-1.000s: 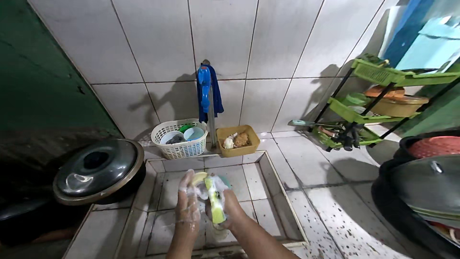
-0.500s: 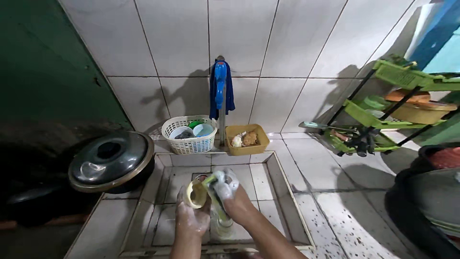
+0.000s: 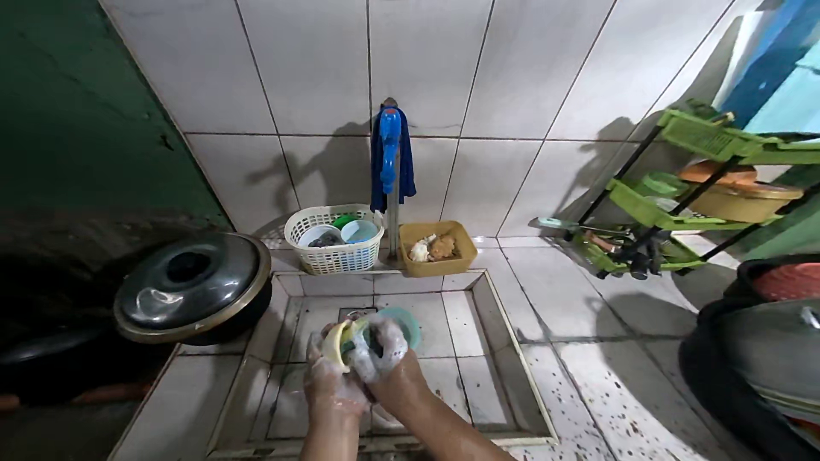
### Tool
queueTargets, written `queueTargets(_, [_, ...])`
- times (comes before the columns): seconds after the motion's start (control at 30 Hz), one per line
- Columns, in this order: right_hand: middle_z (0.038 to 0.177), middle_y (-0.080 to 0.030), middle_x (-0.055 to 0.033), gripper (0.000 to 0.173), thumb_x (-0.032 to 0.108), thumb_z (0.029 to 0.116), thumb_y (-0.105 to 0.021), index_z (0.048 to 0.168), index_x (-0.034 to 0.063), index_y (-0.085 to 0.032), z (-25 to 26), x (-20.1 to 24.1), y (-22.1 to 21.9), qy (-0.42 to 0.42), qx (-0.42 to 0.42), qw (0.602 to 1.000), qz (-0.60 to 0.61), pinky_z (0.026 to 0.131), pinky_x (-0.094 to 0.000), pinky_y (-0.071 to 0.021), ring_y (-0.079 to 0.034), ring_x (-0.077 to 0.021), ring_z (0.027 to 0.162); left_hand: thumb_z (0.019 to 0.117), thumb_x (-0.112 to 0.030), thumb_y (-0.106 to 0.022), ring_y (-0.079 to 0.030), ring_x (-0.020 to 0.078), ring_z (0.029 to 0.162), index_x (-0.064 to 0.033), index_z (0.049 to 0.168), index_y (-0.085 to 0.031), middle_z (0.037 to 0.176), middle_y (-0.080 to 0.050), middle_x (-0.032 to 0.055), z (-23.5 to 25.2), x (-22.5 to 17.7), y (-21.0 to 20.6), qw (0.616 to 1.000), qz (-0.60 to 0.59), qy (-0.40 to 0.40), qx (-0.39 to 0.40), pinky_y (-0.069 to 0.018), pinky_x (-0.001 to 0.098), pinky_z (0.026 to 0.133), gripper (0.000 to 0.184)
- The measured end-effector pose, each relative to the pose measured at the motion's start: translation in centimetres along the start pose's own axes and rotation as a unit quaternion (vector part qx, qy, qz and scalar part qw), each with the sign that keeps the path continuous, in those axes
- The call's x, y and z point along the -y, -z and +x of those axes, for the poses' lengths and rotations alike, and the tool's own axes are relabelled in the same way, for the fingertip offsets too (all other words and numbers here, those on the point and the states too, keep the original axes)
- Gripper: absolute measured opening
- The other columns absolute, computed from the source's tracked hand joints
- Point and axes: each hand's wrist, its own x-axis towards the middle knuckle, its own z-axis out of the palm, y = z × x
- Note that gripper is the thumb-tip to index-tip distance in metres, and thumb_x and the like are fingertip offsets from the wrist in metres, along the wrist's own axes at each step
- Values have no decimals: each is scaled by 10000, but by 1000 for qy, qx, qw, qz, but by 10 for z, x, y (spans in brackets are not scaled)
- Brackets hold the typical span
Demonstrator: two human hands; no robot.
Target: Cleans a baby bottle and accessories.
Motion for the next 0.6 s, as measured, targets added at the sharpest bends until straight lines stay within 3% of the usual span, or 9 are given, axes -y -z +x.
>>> queueTargets(0.1, [1202, -718, -161, 286, 196, 973, -646, 1168, 1, -721, 0, -6, -3, 90, -6, 995, -49, 1028, -414, -535, -678, -250, 1162, 1120, -342, -305, -642, 159, 923, -67, 1244, -558, 1048, -639, 78, 0, 5, -3, 999, 23, -6, -29, -554, 356, 782, 394])
queueTargets(0.13, [1248, -707, -173, 261, 176, 976, -636, 1143, 7, -745, -2, -7, -4, 129, 4, 988, -89, 1069, -439, -508, -650, -286, 1226, 1122, -320, -308, -633, 161, 908, -55, 1251, -551, 1038, -628, 88, 2, 6, -1, 999, 37, -5, -35, -548, 353, 776, 383])
queueTargets(0.2, [1215, -712, -161, 233, 170, 988, -603, 1118, 72, -770, -4, -3, -2, 155, 44, 970, -184, 1020, -469, -531, -660, -313, 1183, 1122, -257, -320, -626, 172, 918, -21, 1284, -535, 1061, -623, 110, 8, 5, 7, 998, 56, 9, -29, -543, 359, 792, 358])
queueTargets(0.27, [1219, -699, -151, 262, 147, 1010, -546, 1168, 110, -752, -3, 9, 3, 127, 116, 949, -263, 983, -489, -537, -656, -325, 1164, 1118, -227, -324, -639, 174, 885, -6, 1267, -536, 1025, -634, 112, 12, 6, 13, 998, 62, 27, -7, -555, 356, 767, 341])
queueTargets(0.33, [1326, -644, -171, 314, 135, 1039, -491, 1271, 96, -700, 1, 28, 9, 53, 196, 928, -313, 997, -520, -515, -623, -352, 1215, 1113, -262, -357, -646, 185, 838, -5, 1219, -573, 965, -644, 117, 13, 7, 13, 997, 73, 27, -14, -557, 365, 730, 352])
queueTargets(0.4, [1330, -630, -192, 341, 226, 1059, -481, 1289, 55, -665, 7, 36, 12, -15, 244, 915, -320, 968, -560, -525, -631, -373, 1200, 1110, -266, -391, -644, 185, 849, -11, 1239, -586, 984, -648, 124, 9, 5, 11, 995, 99, 9, -10, -554, 361, 740, 347])
queueTargets(0.5, [1267, -647, -239, 439, 327, 1035, -572, 1289, -27, -621, 16, 48, 27, -110, 321, 915, -220, 1031, -563, -468, -618, -365, 1212, 1105, -210, -388, -668, 171, 873, -20, 1227, -571, 1004, -670, 107, 8, -1, 11, 994, 107, -16, 20, -567, 331, 745, 290])
queueTargets(0.53, [1241, -653, -239, 420, 288, 1032, -600, 1292, -41, -614, 17, 47, 31, -119, 328, 926, -147, 1036, -521, -469, -625, -332, 1185, 1101, -191, -401, -680, 171, 881, -10, 1201, -588, 999, -684, 105, 7, -4, 11, 993, 111, -23, 19, -575, 328, 757, 279])
queueTargets(0.6, [1110, -662, -153, 324, 191, 1035, -590, 1266, -36, -604, 14, 29, 30, -129, 318, 938, 49, 935, -363, -522, -641, -178, 1012, 1093, -194, -420, -682, 156, 867, -19, 1190, -616, 981, -688, 84, 10, -8, 18, 993, 109, -15, 35, -578, 320, 760, 280])
